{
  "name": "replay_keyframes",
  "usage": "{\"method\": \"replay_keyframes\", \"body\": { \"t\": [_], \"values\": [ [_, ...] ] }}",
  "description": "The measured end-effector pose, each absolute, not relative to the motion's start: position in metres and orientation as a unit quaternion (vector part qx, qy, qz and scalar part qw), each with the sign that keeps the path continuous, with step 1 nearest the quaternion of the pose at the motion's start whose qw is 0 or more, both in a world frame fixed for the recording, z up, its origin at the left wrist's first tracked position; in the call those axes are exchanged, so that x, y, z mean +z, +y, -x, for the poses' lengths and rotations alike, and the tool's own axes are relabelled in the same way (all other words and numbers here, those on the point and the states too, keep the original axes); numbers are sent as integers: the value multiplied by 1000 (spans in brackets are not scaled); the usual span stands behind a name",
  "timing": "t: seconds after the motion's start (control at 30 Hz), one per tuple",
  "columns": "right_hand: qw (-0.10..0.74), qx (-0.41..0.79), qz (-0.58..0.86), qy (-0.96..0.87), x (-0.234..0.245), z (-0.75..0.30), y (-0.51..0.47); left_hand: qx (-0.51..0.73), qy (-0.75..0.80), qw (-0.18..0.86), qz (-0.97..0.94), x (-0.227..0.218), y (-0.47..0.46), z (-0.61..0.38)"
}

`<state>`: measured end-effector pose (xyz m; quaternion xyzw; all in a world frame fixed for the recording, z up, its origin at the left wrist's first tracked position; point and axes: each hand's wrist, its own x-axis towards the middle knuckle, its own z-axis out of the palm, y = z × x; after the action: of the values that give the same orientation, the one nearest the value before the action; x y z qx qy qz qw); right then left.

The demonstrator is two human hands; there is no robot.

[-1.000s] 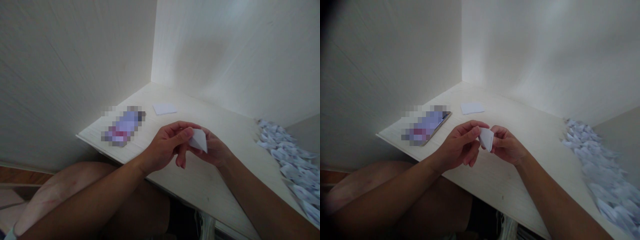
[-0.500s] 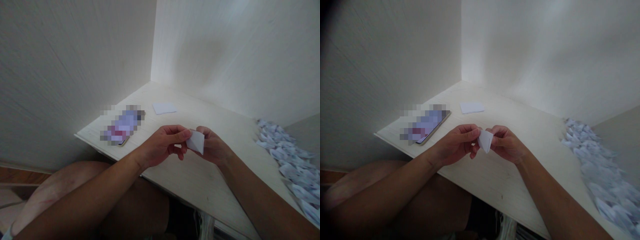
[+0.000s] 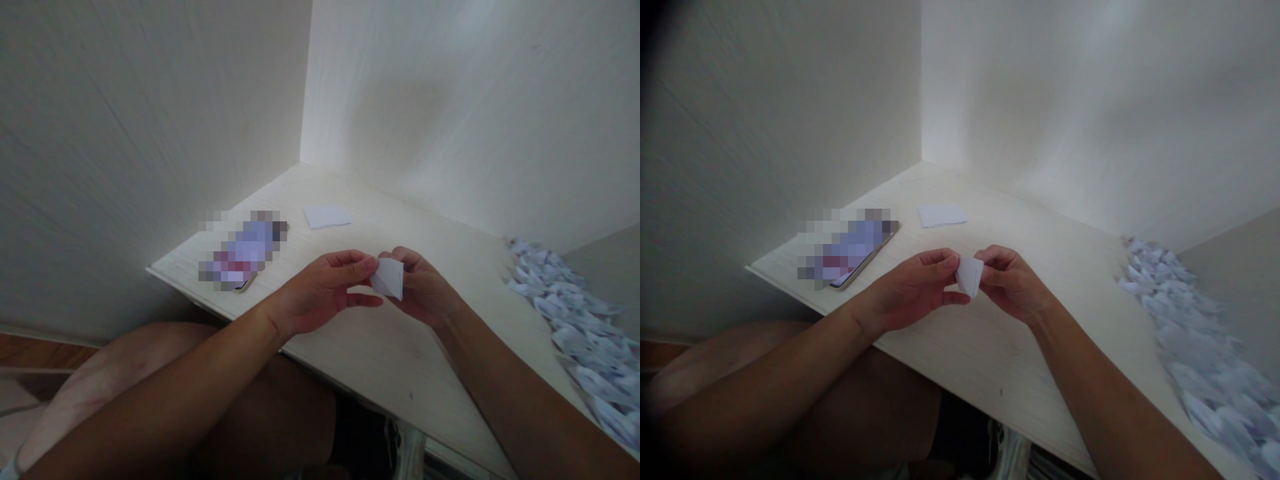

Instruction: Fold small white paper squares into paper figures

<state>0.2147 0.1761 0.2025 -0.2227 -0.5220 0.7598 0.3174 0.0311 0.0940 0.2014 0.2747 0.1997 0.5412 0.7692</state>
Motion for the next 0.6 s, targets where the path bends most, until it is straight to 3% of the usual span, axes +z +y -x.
{"method": "replay_keyframes", "body": {
  "t": [0.27, 0.6],
  "values": [
    [341, 732, 216, -549, 204, -211, 177, 494, 170, 820, -236, 204, 95, -24],
    [306, 709, 182, -609, 210, -213, 176, 493, 206, 818, -213, 207, 99, -18]
  ]
}}
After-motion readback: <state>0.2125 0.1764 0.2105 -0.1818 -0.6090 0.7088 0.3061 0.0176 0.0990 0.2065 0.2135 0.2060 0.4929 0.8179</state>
